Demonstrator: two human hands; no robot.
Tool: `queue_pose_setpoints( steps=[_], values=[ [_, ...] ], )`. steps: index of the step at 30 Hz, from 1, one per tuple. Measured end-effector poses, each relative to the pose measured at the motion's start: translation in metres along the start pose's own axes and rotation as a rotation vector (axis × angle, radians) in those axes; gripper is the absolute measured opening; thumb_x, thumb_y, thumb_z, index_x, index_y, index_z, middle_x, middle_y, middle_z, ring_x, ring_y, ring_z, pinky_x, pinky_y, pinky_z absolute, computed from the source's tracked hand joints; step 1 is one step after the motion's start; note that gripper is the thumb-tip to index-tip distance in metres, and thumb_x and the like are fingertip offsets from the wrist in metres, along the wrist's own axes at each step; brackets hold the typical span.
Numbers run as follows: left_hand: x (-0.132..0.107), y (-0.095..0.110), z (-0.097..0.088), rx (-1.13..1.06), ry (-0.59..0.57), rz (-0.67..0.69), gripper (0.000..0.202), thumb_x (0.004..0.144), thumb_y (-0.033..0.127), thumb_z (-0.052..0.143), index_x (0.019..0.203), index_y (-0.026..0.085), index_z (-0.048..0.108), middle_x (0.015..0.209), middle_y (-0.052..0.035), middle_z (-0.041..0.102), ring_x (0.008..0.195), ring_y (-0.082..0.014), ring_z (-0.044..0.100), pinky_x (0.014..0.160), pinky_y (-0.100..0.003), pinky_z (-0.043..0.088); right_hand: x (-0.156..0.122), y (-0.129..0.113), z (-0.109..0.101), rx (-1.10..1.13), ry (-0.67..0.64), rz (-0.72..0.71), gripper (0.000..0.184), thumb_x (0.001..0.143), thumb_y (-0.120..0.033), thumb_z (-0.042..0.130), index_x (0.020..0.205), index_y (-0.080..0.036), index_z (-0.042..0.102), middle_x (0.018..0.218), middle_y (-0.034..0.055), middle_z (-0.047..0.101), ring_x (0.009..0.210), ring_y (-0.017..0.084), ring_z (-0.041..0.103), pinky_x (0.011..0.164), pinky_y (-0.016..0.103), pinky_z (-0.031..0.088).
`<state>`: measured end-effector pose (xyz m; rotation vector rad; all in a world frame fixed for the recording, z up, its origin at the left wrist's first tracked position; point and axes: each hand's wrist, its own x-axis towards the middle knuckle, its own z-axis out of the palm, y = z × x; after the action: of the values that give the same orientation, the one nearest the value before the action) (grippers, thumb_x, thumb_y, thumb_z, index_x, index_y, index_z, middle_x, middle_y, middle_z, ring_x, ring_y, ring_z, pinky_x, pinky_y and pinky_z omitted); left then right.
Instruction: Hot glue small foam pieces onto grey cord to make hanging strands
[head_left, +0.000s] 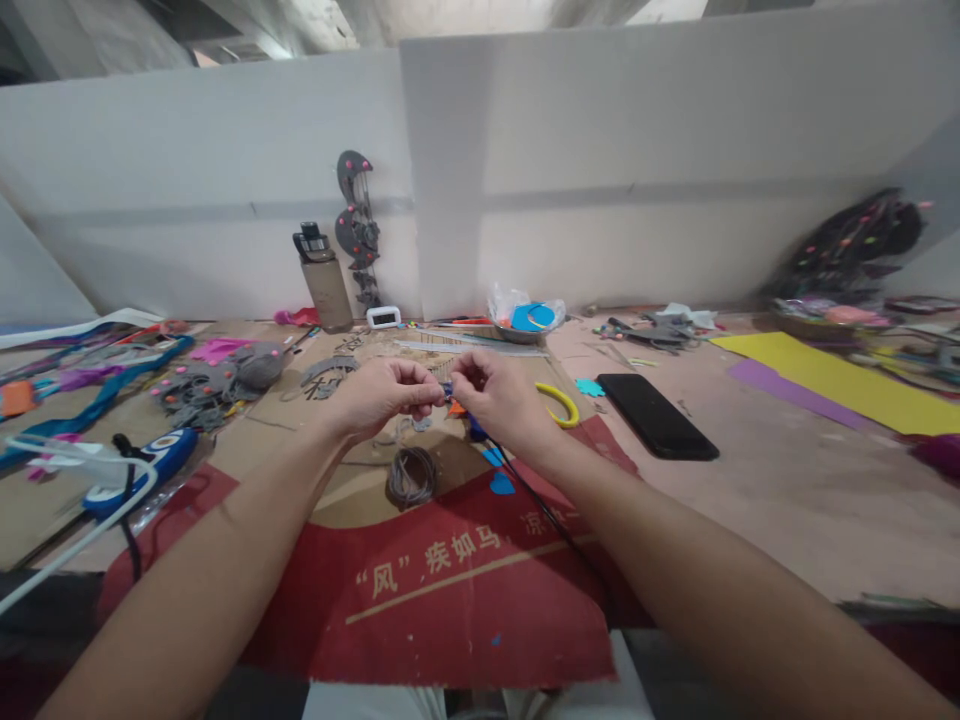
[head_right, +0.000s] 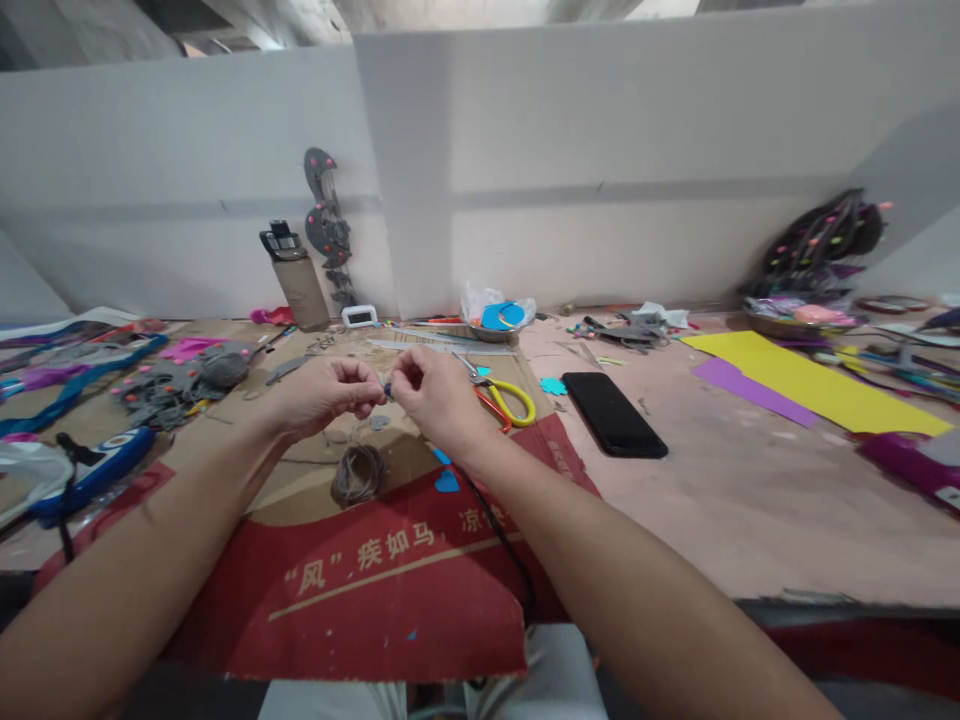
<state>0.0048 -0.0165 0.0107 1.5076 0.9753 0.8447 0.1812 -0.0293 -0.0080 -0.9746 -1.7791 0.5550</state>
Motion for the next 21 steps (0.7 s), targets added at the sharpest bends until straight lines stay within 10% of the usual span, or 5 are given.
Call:
queue_pose_setpoints(
  steps=[6,13,21],
  values=[
    [0.002,-0.001,-0.012,0.104,0.080,0.116,0.025,0.073,0.038,0.068,0.080,0.014,0.070,0.068,-0.0050,0.065,0.058,-0.0106,0.055,0.056,-0.023,0.042,0.002,0.002,0.000,0.306,-0.064,0.178,0.016,0.071,-0.014,0.040,0.072,-0.020,0.055,0.064,-0.0016,0.056,0.055,0.011,0.051,0.054,0.025,0.041],
    [0.014,-0.018,-0.029,0.773,0.080,0.245,0.007,0.066,0.025,0.070,0.071,0.021,0.072,0.067,-0.0022,0.068,0.061,-0.0146,0.057,0.058,-0.025,0.038,0.002,0.000,-0.004,0.168,0.003,0.126,0.016,0.080,-0.024,0.042,0.072,-0.020,0.055,0.056,-0.0029,0.049,0.054,0.012,0.045,0.053,0.025,0.035],
    [0.023,-0.049,-0.031,0.869,-0.041,0.160,0.008,0.059,0.017,0.066,0.064,0.021,0.070,0.057,-0.0004,0.064,0.049,-0.0133,0.050,0.050,-0.024,0.032,0.002,0.011,0.002,0.019,-0.026,0.054,0.014,0.082,-0.028,0.050,0.073,-0.020,0.055,0.064,-0.0017,0.053,0.060,0.012,0.047,0.060,0.027,0.036]
  ],
)
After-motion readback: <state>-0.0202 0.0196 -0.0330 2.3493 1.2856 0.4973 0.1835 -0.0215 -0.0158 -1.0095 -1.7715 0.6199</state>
